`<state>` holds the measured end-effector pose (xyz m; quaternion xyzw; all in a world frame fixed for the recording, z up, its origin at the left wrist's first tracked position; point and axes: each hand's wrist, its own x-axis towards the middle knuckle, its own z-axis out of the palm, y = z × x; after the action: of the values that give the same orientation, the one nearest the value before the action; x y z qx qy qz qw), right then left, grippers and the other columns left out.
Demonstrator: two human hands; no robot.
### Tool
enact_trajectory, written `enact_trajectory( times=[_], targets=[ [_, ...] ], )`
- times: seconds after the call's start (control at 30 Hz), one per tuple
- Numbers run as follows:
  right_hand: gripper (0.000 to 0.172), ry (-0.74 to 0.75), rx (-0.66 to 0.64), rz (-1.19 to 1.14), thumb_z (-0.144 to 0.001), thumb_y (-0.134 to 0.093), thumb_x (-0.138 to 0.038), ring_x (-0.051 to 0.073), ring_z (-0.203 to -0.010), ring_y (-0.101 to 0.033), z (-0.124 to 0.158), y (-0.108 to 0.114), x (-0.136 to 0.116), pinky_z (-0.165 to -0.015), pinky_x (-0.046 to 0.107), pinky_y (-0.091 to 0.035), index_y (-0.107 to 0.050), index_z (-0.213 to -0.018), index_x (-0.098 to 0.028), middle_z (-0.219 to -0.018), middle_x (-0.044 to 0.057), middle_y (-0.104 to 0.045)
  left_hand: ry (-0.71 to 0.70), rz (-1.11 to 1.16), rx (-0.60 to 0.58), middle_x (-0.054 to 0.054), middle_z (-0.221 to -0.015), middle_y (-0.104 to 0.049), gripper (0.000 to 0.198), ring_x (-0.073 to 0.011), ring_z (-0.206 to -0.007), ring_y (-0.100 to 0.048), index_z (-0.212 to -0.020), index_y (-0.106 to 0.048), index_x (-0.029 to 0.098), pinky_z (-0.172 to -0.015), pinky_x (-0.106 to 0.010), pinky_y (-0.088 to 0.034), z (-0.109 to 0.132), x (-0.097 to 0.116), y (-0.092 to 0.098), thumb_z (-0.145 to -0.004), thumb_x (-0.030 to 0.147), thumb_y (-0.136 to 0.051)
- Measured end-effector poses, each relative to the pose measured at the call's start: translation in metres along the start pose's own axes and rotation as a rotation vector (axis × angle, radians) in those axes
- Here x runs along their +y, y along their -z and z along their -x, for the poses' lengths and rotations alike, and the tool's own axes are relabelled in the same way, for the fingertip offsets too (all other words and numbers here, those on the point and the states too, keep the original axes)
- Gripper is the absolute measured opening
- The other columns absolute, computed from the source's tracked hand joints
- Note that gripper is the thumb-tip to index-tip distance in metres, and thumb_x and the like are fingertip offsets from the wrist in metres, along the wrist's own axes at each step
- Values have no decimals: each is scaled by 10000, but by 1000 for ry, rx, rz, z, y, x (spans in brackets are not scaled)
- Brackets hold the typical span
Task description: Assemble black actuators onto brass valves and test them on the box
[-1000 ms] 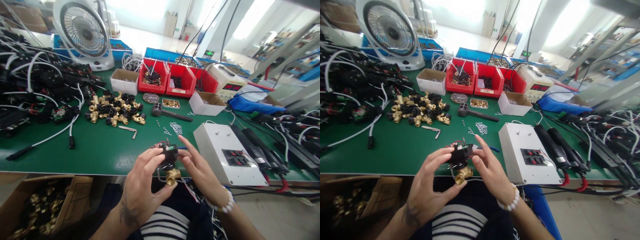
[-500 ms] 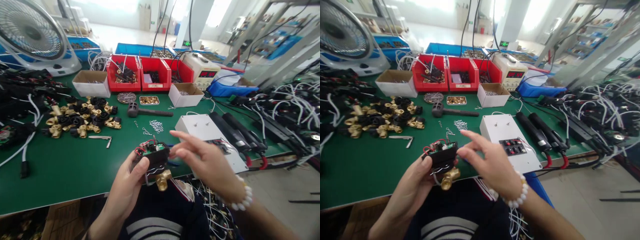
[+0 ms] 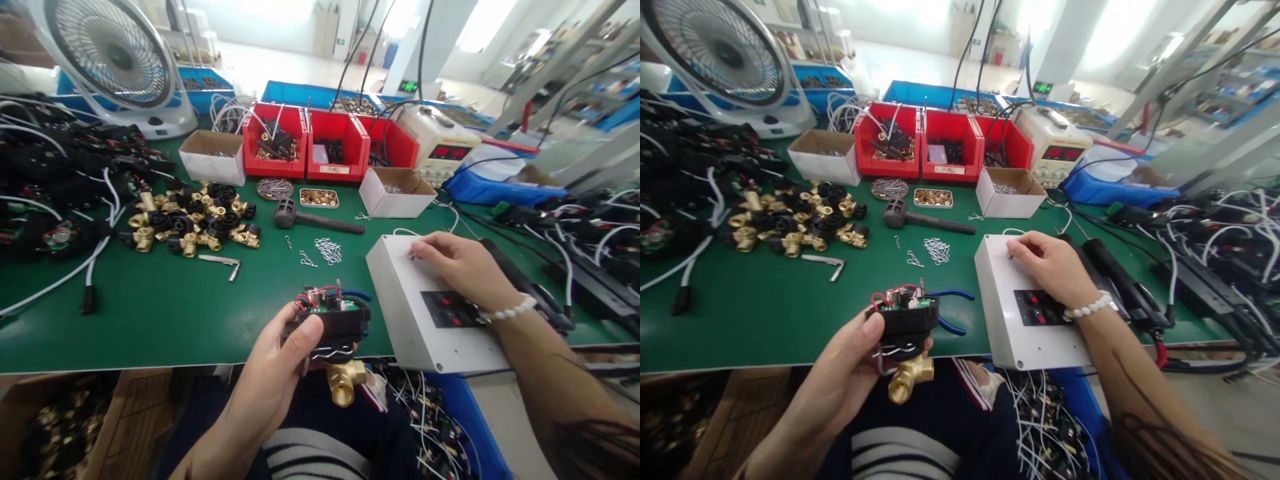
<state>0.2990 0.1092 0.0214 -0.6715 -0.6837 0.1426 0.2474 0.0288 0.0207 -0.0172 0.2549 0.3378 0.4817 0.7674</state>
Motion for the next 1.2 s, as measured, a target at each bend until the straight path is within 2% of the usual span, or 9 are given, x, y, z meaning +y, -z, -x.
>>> enact_trajectory(
  times=[0.13,0.27,0.37,0.47,0.77,0.93,1.2],
  targets=[
    [378,-15,16,48,-855,-486,-477,217,-700,-627,-2,-1,-2,-671,339,-444,-650,-665,-195,-729,66,-713,8,-36,-8,-89,-972,-725,478,-202,-792,-708,-1142,-628,151,-703,-286,-565,8,2,-3,-808,480,-719],
    [410,-19,12,20,-858,-444,-485,230,-709,-634,-5,-1,1,-687,342,-459,-643,-629,-209,-709,69,-710,-41,-159,14,-73,-1029,-719,505,-211,-931,-676,-1118,-621,167,-852,-290,-508,14,8,-6,-747,471,-779],
    [358,12,15,-14,-820,-493,-501,246,-758,-641,-4,-3,4,-707,348,-469,-678,-754,-203,-796,71,-731,-39,-245,-4,-58,-1016,-721,558,-207,-907,-672,-1119,-601,184,-815,-271,-498,19,11,-7,-695,476,-818],
    [376,22,1,-11,-779,-532,-519,260,-766,-635,-3,-4,5,-695,364,-467,-691,-871,-191,-860,83,-736,-35,-271,-19,-55,-1008,-719,580,-202,-903,-670,-1133,-587,188,-816,-267,-497,23,13,-8,-687,475,-822],
    [384,3,-17,36,-754,-529,-539,266,-731,-614,-3,-3,0,-693,391,-463,-679,-812,-190,-817,100,-714,26,-342,-24,-15,-983,-717,631,-171,-881,-662,-1180,-536,229,-791,-230,-500,28,19,-11,-674,459,-835],
    [378,4,-26,39,-757,-524,-533,271,-749,-618,-3,-2,-1,-707,396,-468,-675,-807,-190,-833,104,-717,54,-295,-13,5,-903,-714,624,-152,-811,-664,-1185,-517,241,-740,-213,-512,32,21,-15,-673,378,-846],
    [355,4,-16,47,-761,-535,-517,266,-735,-620,-3,-4,0,-693,393,-474,-675,-804,-195,-819,97,-717,3,-260,-6,24,-952,-700,524,-126,-819,-661,-1115,-601,243,-742,-180,-505,34,21,-18,-661,286,-860]
  ],
)
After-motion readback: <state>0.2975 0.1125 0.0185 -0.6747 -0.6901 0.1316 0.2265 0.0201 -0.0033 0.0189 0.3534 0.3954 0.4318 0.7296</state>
